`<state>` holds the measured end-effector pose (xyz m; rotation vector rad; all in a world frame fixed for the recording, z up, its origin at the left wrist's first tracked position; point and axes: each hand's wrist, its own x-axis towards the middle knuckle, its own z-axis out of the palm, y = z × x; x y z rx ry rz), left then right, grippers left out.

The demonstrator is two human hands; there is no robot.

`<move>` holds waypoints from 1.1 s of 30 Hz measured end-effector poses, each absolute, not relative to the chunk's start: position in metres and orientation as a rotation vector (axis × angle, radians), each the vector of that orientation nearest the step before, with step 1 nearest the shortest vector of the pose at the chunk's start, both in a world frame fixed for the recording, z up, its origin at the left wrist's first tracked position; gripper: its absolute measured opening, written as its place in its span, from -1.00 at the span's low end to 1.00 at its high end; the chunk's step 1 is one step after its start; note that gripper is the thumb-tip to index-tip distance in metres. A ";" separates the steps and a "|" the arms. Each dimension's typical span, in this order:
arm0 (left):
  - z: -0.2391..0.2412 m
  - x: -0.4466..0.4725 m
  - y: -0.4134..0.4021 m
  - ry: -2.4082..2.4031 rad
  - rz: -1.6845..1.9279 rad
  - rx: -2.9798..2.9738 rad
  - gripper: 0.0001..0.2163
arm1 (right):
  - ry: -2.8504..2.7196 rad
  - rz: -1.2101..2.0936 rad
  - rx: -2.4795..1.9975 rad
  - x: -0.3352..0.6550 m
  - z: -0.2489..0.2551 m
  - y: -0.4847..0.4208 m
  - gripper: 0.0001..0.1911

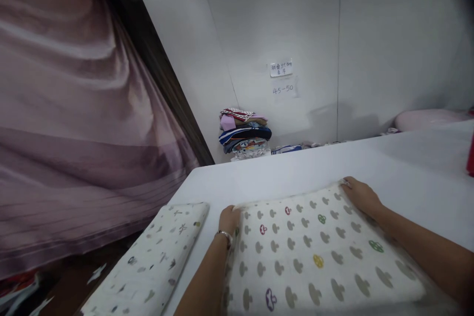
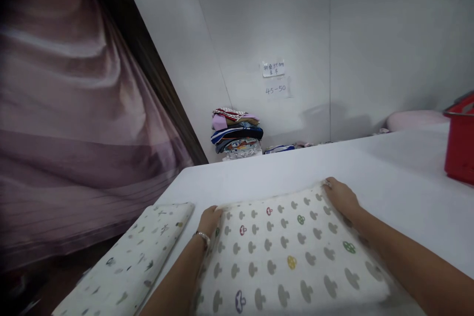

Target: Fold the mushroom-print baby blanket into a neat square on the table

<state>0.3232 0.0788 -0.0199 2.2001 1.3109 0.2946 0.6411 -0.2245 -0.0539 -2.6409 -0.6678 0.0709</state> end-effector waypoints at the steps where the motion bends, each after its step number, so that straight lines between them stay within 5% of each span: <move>1: -0.018 0.324 0.077 1.320 0.289 2.233 -0.83 | -0.686 0.076 -2.668 0.639 -0.054 -0.223 -0.56; 12: -0.007 0.296 0.062 1.318 0.246 2.266 -0.60 | -1.203 -0.258 -2.629 0.605 -0.039 -0.236 -0.49; 21: -0.018 0.249 0.043 1.377 0.208 2.102 -0.64 | -1.499 0.096 -2.553 0.578 -0.081 -0.264 -0.32; 27: -0.019 0.230 0.026 1.344 0.221 2.057 -0.64 | -1.563 -0.115 -2.467 0.561 -0.080 -0.273 -0.41; 33: -0.016 0.210 -0.004 1.390 0.206 2.023 -0.52 | -1.472 0.146 -2.522 0.561 -0.090 -0.280 -0.44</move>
